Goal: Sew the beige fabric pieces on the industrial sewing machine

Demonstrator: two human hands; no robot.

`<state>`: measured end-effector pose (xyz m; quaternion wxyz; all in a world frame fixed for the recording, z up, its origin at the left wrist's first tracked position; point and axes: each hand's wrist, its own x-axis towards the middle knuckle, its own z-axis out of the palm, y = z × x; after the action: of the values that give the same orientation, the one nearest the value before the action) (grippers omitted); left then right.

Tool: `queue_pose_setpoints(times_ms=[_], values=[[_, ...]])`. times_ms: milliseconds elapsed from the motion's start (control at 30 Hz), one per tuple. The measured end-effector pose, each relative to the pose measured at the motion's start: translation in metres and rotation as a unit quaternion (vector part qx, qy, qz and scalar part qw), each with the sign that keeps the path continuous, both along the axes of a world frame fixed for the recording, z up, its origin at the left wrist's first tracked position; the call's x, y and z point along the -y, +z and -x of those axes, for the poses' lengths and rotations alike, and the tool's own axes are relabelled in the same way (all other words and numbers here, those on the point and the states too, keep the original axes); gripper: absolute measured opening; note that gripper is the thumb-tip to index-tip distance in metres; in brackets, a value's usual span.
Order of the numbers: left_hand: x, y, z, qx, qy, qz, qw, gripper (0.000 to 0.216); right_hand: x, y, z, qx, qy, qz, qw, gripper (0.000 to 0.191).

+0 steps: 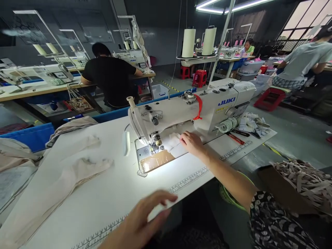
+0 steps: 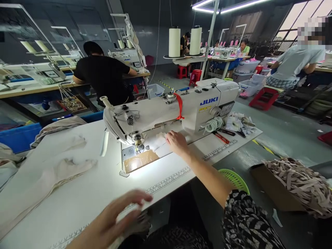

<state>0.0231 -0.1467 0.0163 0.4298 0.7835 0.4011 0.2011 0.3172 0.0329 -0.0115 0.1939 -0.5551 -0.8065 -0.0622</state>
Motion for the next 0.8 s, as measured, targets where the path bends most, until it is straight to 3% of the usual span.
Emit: queue_pose_setpoints(times_ms=[67,200,267,333,400,467,600,700,800], values=[[-0.052,0.002,-0.047,0.043,0.042,-0.11,0.992,0.033,0.001,0.0,-0.002,-0.001,0.005,-0.002,1.0,0.018],[-0.144,-0.027,-0.112,0.04,0.193,-0.295,0.935,0.027,0.002,0.001,-0.006,-0.004,0.013,-0.009,1.0,0.015],[-0.172,-0.04,-0.125,0.013,0.259,-0.328,0.908,0.021,0.002,0.002,-0.008,-0.005,0.019,-0.01,1.0,0.013],[-0.188,-0.044,-0.13,-0.015,0.288,-0.324,0.901,0.011,0.003,0.003,-0.009,-0.012,0.026,-0.011,1.0,0.012],[-0.193,-0.042,-0.131,-0.036,0.294,-0.311,0.903,0.005,0.003,0.004,-0.011,-0.03,0.034,-0.004,0.999,0.009],[-0.19,-0.037,-0.13,-0.045,0.288,-0.305,0.907,0.013,0.004,0.004,-0.014,-0.053,0.041,0.017,0.998,0.007],[-0.167,-0.03,-0.118,-0.029,0.241,-0.285,0.927,0.016,0.003,0.003,-0.018,-0.094,0.048,0.065,0.992,0.011],[-0.141,-0.028,-0.093,-0.021,0.214,-0.219,0.952,0.02,0.001,0.001,-0.019,-0.096,0.033,0.055,0.993,0.014],[-0.119,-0.024,-0.053,-0.051,0.239,-0.171,0.954,0.024,-0.001,0.0,-0.018,-0.077,-0.015,0.017,0.997,0.012]])
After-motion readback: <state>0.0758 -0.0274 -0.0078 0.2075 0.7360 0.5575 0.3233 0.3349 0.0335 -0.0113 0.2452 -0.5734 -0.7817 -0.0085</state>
